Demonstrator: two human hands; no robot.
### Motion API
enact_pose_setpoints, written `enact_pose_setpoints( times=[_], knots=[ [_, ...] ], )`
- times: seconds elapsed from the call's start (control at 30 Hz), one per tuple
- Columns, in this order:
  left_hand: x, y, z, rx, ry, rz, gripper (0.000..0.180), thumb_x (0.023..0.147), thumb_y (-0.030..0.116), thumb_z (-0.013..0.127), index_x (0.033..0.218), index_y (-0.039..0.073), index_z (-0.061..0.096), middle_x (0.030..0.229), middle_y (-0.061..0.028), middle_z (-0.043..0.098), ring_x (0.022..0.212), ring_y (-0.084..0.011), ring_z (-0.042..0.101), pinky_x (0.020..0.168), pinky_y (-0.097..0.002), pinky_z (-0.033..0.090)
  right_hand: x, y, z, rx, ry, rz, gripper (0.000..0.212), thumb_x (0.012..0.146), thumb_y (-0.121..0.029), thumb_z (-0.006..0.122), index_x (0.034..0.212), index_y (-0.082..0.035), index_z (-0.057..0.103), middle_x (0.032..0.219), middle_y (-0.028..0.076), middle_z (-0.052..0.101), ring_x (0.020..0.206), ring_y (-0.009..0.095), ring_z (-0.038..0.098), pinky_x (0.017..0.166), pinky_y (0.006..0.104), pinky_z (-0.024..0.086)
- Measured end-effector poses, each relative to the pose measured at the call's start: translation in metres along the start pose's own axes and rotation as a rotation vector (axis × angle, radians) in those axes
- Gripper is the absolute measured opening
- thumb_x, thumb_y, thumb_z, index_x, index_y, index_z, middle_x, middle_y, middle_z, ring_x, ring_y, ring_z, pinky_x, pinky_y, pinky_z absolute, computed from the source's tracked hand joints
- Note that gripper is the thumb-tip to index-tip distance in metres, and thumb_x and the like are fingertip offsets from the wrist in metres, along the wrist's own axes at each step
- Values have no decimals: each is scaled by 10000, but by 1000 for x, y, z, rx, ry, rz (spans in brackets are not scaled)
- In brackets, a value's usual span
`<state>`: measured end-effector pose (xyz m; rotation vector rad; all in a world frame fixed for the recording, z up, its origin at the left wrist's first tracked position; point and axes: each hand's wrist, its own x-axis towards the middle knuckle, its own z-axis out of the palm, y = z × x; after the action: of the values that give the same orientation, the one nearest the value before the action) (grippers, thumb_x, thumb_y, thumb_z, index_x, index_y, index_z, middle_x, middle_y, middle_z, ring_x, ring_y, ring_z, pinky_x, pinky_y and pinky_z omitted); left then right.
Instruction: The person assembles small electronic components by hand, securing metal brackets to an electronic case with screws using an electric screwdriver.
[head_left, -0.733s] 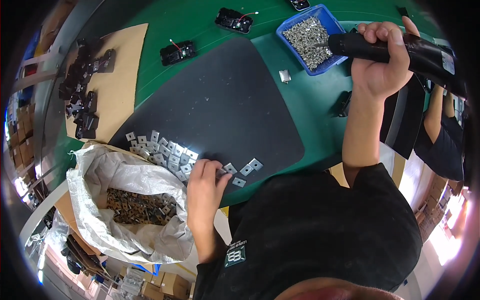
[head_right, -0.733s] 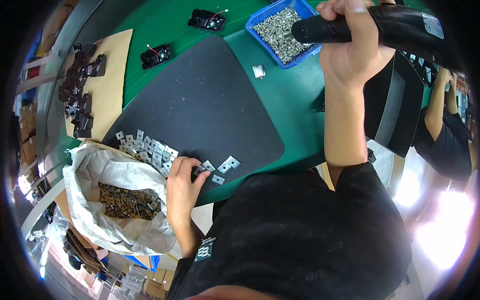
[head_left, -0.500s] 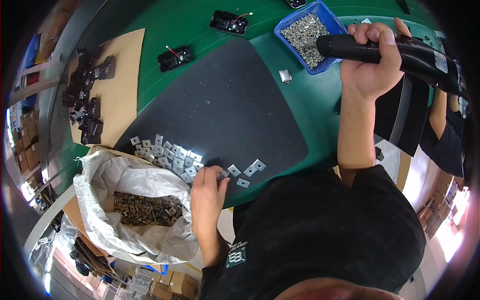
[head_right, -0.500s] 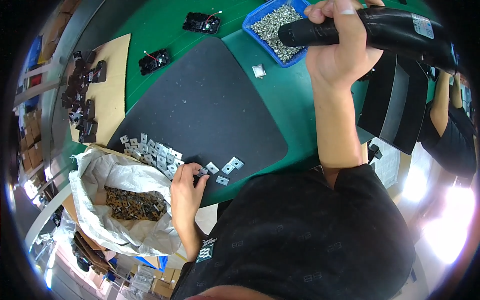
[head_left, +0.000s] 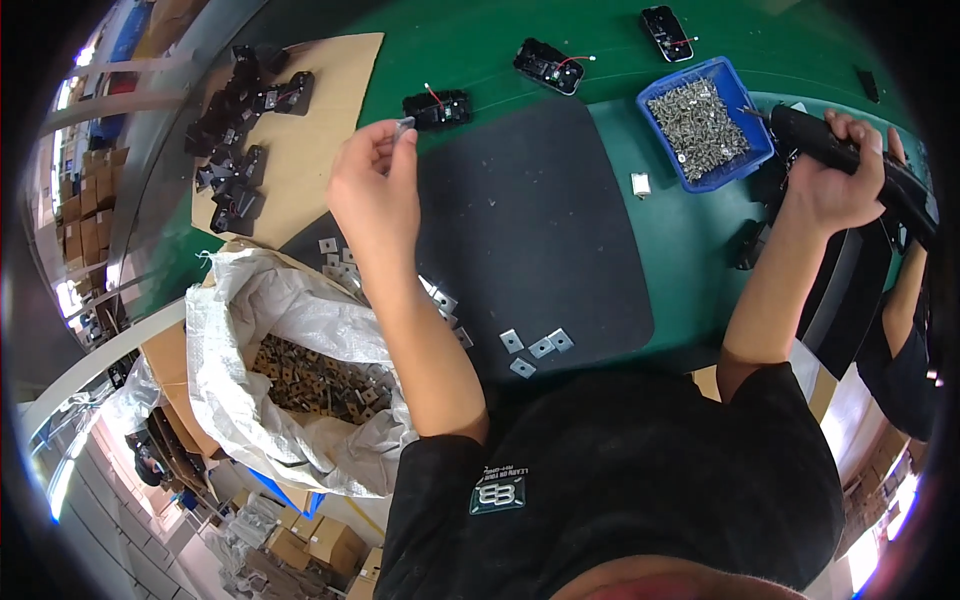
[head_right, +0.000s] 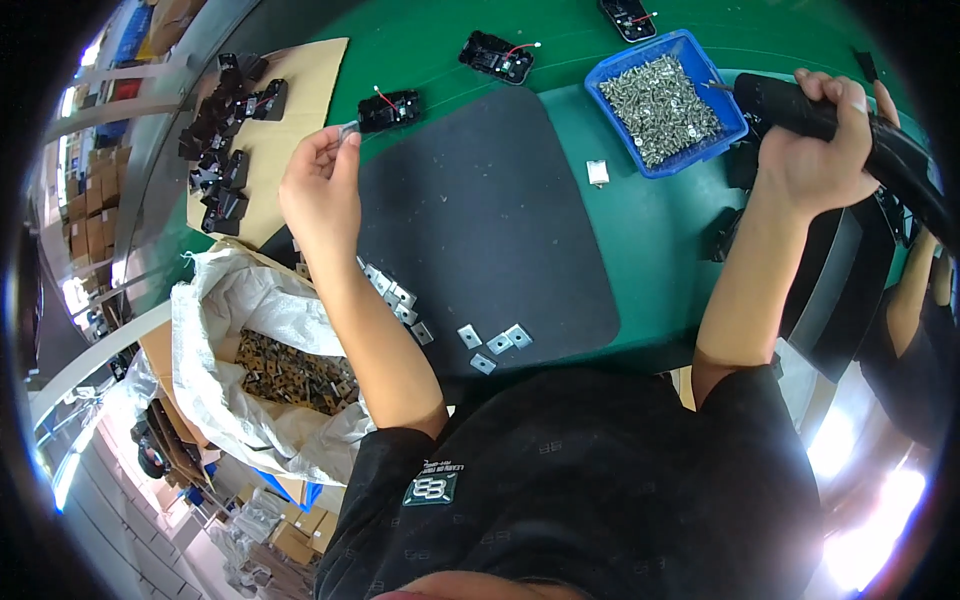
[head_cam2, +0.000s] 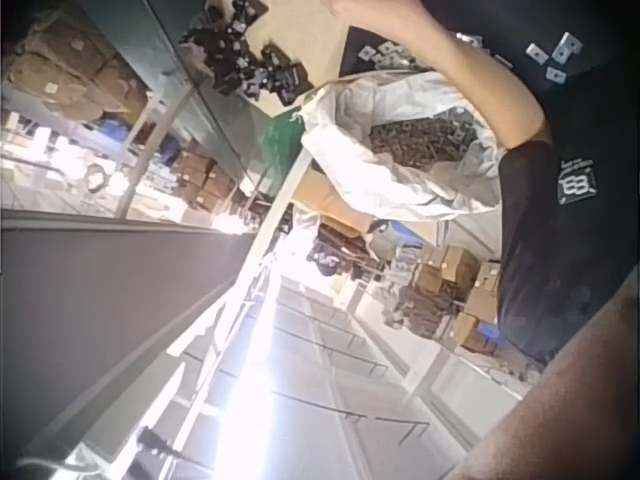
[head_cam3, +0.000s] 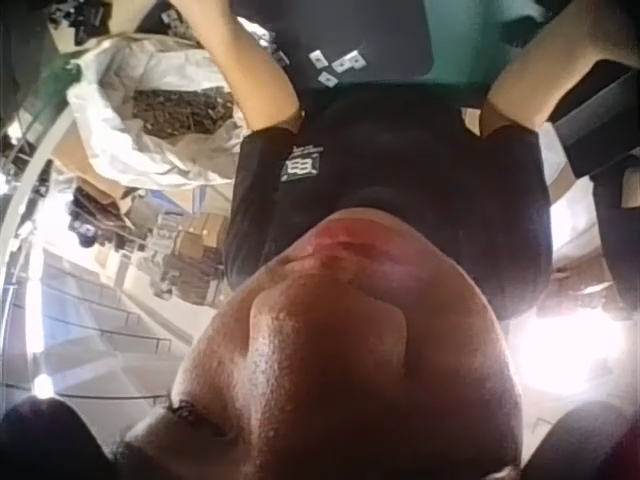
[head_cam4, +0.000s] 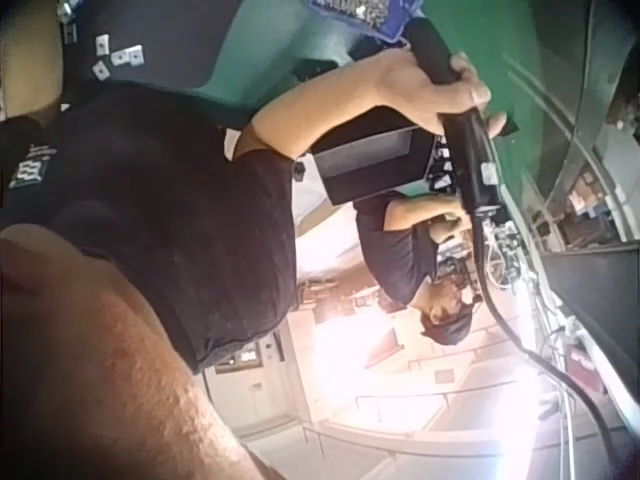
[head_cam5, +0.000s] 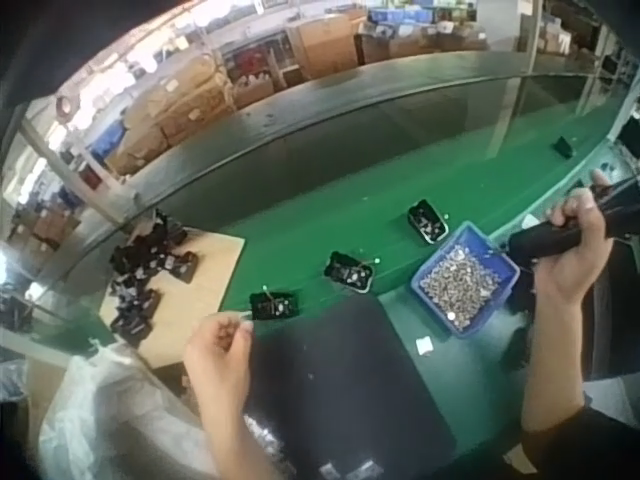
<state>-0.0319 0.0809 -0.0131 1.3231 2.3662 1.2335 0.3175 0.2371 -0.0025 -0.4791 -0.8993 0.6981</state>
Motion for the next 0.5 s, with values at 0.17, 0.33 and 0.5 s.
enact_pose_setpoints(
  times=[0.17,0.33,0.5],
  knots=[
    [14,-13,19,137,-13,-83,222,772,168,800,840,-11,689,913,-154,677,812,-240,664,726,-334,533,-11,-18,-7,46,-44,143,345,840,-66,568,1172,-14,491,794,109,574,710,221,538,763,464,451],
    [10,-32,46,119,170,-53,209,750,171,805,798,-1,698,1002,-168,671,977,-312,633,874,-405,487,-19,-30,1,43,-63,242,383,852,-115,565,1211,-30,462,814,93,566,741,213,521,789,468,427],
    [7,-47,57,111,228,-42,197,760,161,793,798,-4,693,989,-171,678,926,-311,651,845,-407,496,-19,-26,5,87,-146,286,390,868,-149,557,1226,-36,452,834,78,551,763,212,509,813,460,405]
  ],
)
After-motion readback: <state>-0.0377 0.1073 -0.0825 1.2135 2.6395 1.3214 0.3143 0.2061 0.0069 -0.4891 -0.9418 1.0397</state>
